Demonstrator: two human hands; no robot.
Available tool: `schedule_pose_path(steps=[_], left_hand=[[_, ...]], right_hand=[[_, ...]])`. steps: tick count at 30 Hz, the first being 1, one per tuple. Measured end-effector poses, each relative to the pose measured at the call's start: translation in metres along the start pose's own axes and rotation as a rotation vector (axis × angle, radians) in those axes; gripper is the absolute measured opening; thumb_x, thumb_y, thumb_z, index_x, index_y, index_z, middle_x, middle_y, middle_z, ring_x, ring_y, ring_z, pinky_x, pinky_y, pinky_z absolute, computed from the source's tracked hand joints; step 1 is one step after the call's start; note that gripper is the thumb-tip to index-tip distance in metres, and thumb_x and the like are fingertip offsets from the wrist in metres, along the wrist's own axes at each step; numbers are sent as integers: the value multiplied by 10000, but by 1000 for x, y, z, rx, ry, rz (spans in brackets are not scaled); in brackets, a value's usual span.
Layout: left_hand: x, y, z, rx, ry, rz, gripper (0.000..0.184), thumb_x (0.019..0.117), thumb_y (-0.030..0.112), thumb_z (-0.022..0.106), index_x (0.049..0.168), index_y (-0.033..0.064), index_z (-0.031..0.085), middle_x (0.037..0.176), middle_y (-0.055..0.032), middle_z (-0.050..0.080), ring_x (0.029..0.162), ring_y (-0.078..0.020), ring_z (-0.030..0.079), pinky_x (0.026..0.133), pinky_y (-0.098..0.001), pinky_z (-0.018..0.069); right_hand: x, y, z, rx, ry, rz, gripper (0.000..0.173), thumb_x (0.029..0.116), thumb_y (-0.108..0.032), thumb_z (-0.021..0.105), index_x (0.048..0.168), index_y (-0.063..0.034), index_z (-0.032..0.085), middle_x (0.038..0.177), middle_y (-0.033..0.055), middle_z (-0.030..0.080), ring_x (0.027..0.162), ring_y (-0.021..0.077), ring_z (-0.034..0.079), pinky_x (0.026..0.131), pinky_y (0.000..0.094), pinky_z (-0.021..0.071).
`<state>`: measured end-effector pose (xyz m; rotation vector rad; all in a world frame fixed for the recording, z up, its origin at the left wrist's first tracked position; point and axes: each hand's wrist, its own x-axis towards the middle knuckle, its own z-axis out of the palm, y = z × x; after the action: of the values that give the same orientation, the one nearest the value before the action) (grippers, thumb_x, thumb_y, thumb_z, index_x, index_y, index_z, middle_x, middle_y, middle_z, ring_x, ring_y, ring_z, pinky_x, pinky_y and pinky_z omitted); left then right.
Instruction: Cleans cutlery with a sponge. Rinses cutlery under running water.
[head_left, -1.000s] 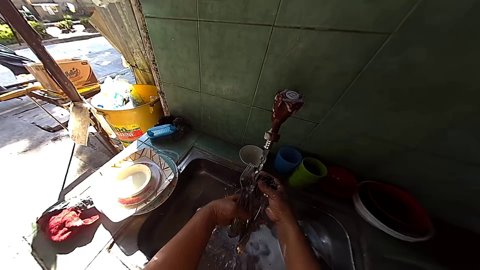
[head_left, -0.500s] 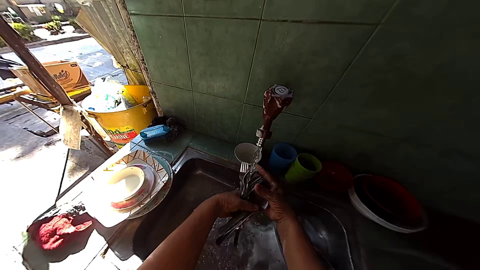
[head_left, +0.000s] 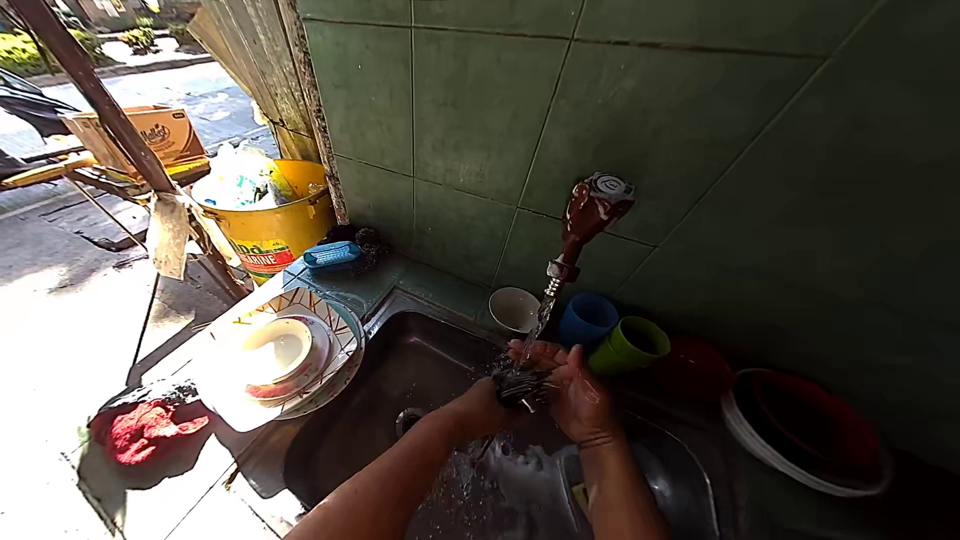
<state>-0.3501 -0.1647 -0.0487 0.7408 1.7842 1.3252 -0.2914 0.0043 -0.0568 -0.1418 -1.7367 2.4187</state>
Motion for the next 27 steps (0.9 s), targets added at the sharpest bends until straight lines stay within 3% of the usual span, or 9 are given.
schedule_pose_path(steps=[3,5,10,12,14,15,17,21,27], left_hand=[[17,32,-1,354,-12,75,446,975,204,698,1324,-54,597,1313,-230,631,1255,-291,593,1122,-439,424],[30,51,0,463,-17,40,479,961,234,712,1325,-56,598,1321,-256,621,1269,-356,581,1116,-512,418],[49,64,-1,381,129,-54,461,879,226,792,1235,-21,634,1190,-214,667,1146,-330,632,1009,-527,490],[45,65,0,174,224,-115,334,889,129,767,1167,-17,655,1086,-173,682,1021,-258,653,919,-453,528],[44,62,-1,-54,334,-189,226,950,79,675,1143,-29,627,1005,-157,654,908,-224,635,826,-413,528],[46,57,-2,-156,407,-197,213,945,78,688,1119,-23,621,947,-141,652,839,-208,638,767,-392,538],[45,51,-6,-354,497,-165,205,961,42,646,1148,-1,574,885,-95,607,745,-159,595,676,-335,517],[36,31,-7,-689,479,-16,190,986,17,608,1171,36,569,889,-85,647,749,-160,640,689,-323,561],[-8,17,-14,-306,153,32,295,899,37,751,1162,8,620,1019,-21,703,975,-69,670,945,-271,546]], right_hand=[[-13,18,5,167,387,174,636,1104,-497,156,1269,-28,552,1092,111,712,978,218,712,783,411,608],[-22,31,15,123,449,310,516,1128,-370,169,1398,-28,445,1171,164,608,1004,266,637,774,474,560],[-18,42,39,291,408,453,701,1082,-573,87,1458,-77,410,1270,169,572,1118,295,599,886,525,526],[-21,36,50,400,371,438,776,1035,-682,101,1247,-78,539,1003,144,683,878,289,704,683,482,601],[-29,39,50,527,215,362,768,1010,-723,210,1239,-69,540,969,120,703,840,274,718,651,459,612],[-31,44,48,565,150,312,649,1018,-651,358,1251,-69,526,978,106,716,837,260,732,636,432,622],[-31,48,50,557,154,264,420,1066,-408,398,1241,-47,520,983,104,726,824,236,749,626,379,640],[-20,43,62,390,406,426,575,1107,-510,221,1238,-60,555,920,127,671,765,247,695,619,406,596],[-42,58,42,462,57,625,730,1080,-481,16,945,-69,602,785,98,714,599,173,689,463,255,542]])
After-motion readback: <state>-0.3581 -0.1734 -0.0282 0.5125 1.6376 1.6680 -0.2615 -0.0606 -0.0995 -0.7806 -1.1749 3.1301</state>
